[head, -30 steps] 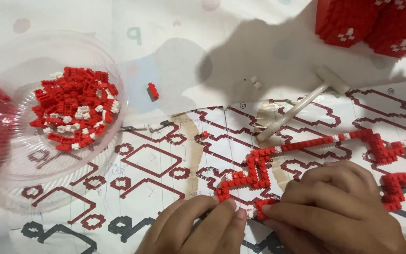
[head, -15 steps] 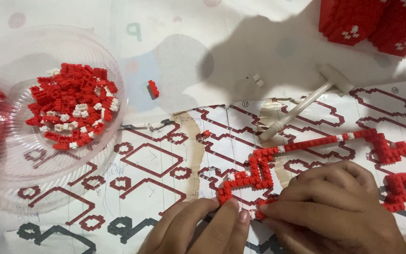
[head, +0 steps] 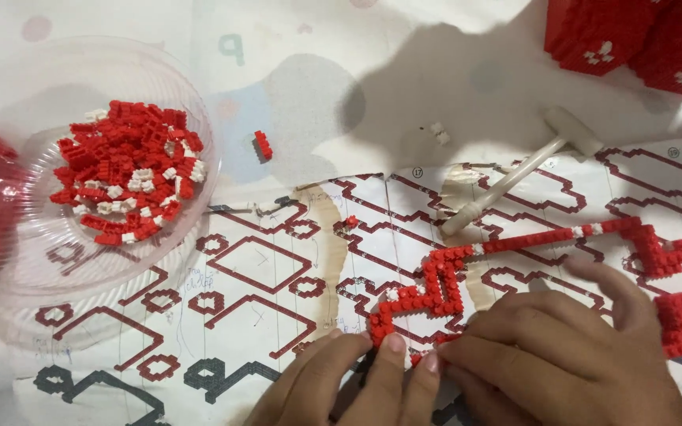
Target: Assembling the torso of a toy figure using small interlocking plastic blocks following a printed guide.
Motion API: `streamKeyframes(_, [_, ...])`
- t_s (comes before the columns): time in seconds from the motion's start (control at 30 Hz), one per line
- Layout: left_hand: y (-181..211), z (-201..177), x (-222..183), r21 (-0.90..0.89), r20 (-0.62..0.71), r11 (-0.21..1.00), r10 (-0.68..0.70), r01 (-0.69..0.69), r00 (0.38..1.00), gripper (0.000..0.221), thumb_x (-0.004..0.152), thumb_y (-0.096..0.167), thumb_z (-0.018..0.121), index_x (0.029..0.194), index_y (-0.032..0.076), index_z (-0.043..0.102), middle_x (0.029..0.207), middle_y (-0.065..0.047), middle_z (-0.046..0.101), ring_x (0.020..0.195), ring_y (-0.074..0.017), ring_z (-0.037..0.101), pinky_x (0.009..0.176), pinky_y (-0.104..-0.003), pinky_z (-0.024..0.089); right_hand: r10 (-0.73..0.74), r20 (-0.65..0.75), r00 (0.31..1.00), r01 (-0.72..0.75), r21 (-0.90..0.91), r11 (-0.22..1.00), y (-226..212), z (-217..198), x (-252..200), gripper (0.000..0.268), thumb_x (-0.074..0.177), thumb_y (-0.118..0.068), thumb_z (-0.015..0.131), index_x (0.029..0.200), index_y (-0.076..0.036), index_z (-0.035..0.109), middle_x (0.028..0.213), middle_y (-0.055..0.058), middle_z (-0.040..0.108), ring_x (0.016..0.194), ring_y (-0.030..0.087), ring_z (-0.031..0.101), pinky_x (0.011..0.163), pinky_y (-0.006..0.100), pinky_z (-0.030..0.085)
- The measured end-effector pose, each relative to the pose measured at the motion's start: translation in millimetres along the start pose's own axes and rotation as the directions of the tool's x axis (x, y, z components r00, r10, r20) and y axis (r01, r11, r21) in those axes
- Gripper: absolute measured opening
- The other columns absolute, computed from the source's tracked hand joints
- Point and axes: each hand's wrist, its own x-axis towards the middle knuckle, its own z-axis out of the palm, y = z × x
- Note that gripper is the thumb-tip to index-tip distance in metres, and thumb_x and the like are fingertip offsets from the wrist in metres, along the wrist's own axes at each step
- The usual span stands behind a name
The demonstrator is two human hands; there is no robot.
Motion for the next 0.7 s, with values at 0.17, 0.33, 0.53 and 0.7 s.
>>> streamKeyframes(0.17, [14.9,3.5,-9.4,0.072,0.015,0.991,-0.114,0.113,0.993,0.029,0.079,0.046,0.085,0.098,0.029,0.070,0.092,0.004,0.071,0.071,-0.0164,0.070,0.061,-0.035,0.057,-0.075,0.028,0.997,0.075,-0.004,0.997,1.7,-4.3,1.2,0.005,0.084,-0.028,0.074,0.085,-0.032,0.072,0.082,-0.015,0.066,0.074,0.006,0.065,0.112,0.058,0.028])
streamKeyframes(0.33, [19.4,3.7,-13.4,0.164,0.023,0.984,-0.076,0.072,0.997,0.032,0.086,0.046,0.082,0.105,0.026,0.065,0.097,-0.001,0.073,0.077,-0.0169,0.070,0.073,-0.032,0.058,-0.077,0.042,0.996,0.078,-0.007,0.997,3.8,-3.4,0.6,0.006,0.083,-0.026,0.073,0.085,-0.032,0.072,0.080,-0.015,0.067,0.072,0.007,0.065,0.113,0.061,0.028])
streamKeyframes(0.53, [13.8,17.5,-23.5,0.252,-0.067,0.963,0.112,-0.092,0.991,0.026,0.096,0.044,0.074,0.108,0.024,0.063,0.099,-0.004,0.072,0.081,-0.0127,0.069,0.069,-0.027,0.059,-0.139,0.033,0.990,0.140,-0.029,0.990,1.9,-4.7,2.5,0.010,0.090,-0.025,0.064,0.085,-0.033,0.069,0.082,-0.015,0.063,0.075,0.007,0.064,0.116,0.065,0.022])
streamKeyframes(0.7, [12.9,18.8,-34.9,0.228,-0.018,0.970,0.086,-0.080,0.996,0.031,0.095,0.042,0.077,0.115,0.021,0.065,0.111,-0.002,0.070,0.088,-0.0182,0.073,0.071,-0.029,0.062,0.000,-0.001,1.000,0.000,-0.065,0.998,-25.3,-9.7,10.8,0.020,0.086,-0.016,0.065,0.071,-0.028,0.066,0.072,-0.011,0.062,0.068,0.009,0.064,0.115,0.070,0.027])
